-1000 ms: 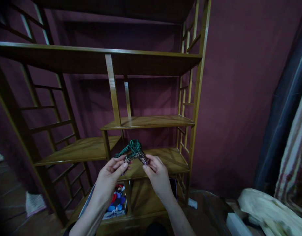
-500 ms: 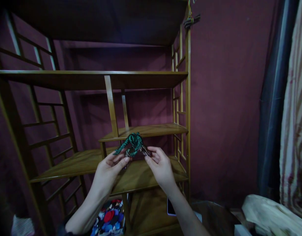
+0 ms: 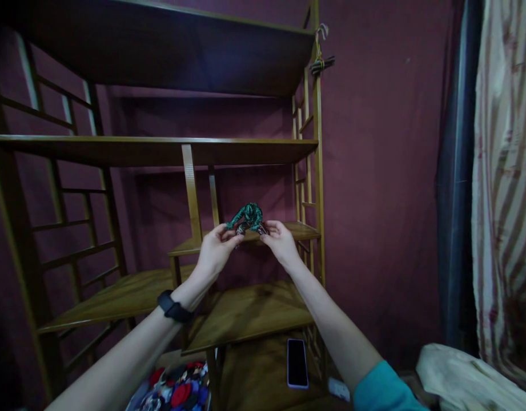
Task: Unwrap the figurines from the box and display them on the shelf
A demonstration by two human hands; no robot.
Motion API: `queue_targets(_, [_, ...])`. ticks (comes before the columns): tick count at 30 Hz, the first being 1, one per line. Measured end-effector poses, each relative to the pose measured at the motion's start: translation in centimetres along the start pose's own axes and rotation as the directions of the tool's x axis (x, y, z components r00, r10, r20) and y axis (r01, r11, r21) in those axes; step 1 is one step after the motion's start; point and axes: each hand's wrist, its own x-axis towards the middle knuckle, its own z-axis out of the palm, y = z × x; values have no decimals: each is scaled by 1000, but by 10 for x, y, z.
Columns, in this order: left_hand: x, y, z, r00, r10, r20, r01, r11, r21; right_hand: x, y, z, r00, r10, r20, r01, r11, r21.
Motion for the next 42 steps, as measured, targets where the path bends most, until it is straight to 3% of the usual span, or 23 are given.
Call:
queue_targets(10, [69, -42, 20, 992, -101, -78, 107, 991, 84, 71, 31, -17, 998, 67, 15, -61, 964, -258])
queue_targets(15, [88, -56, 25, 979, -171, -114, 186, 972, 141, 91, 43, -24, 997, 72, 10, -58, 870, -490])
queue_targets(20, [98, -66, 30, 959, -256, -119, 275, 943, 189, 96, 48, -28, 996, 93, 5, -70, 782, -619])
queue_targets(33, [116, -78, 44, 915, -399, -69, 404, 894, 196, 118, 60, -42, 946, 322, 22, -251, 776, -578])
queue_targets(42, [131, -90, 50, 903, -427, -40, 423, 871, 249, 124, 66, -50, 955, 296, -19, -241, 734, -635])
